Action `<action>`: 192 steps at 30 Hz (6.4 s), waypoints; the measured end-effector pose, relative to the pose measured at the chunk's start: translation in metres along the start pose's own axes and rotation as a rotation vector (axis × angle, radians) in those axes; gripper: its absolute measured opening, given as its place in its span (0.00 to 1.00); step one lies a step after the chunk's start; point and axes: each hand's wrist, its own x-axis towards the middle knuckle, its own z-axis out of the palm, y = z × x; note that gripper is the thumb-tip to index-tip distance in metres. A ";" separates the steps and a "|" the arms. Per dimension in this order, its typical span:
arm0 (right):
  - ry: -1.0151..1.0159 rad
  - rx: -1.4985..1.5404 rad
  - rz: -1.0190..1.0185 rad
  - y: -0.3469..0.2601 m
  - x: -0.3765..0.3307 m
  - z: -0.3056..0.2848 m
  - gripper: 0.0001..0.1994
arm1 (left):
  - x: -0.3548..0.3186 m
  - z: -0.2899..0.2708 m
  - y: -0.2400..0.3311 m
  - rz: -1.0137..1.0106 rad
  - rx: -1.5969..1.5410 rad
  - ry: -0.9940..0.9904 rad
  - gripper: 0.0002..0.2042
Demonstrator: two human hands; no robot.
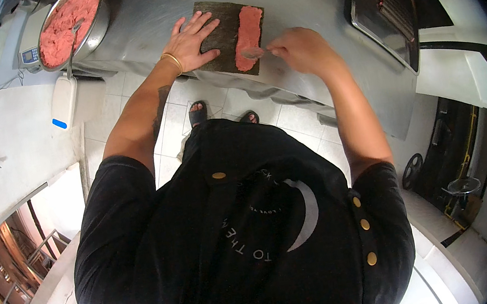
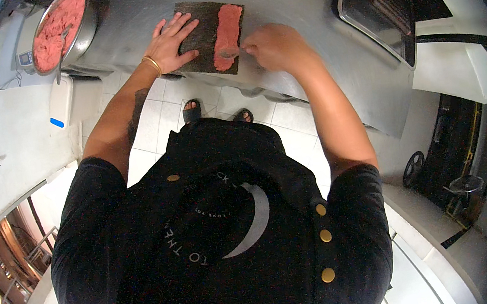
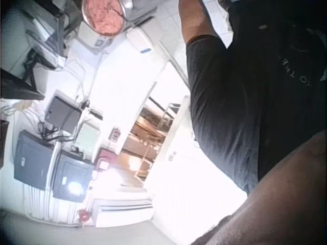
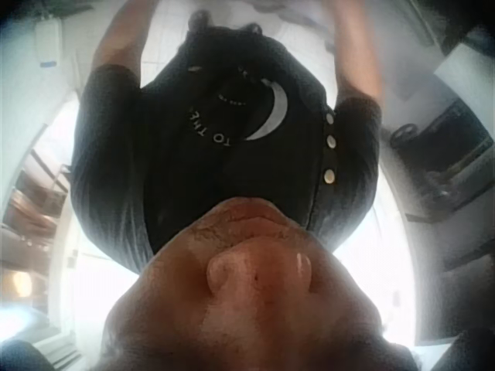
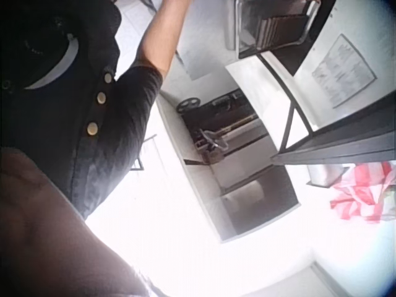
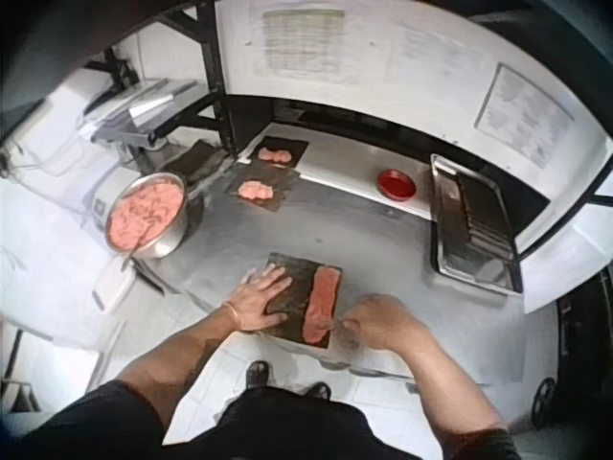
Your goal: The person spreads a pink paste onto a sheet of seaweed using a spoon and then rolls the seaweed into a cylinder by hand.
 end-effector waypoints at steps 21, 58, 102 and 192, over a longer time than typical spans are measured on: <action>-0.122 0.116 0.040 0.021 -0.012 0.000 0.12 | -0.001 -0.002 0.003 -0.013 -0.044 0.005 0.42; 0.074 0.409 0.056 0.016 -0.044 0.053 0.12 | 0.000 -0.001 0.001 -0.002 -0.031 0.016 0.41; 0.044 -0.030 0.131 -0.020 -0.064 0.026 0.12 | 0.000 -0.003 0.002 -0.014 0.006 -0.009 0.41; 0.638 0.713 0.727 -0.152 -0.077 0.147 0.17 | 0.000 -0.005 -0.017 0.196 -0.025 -0.044 0.41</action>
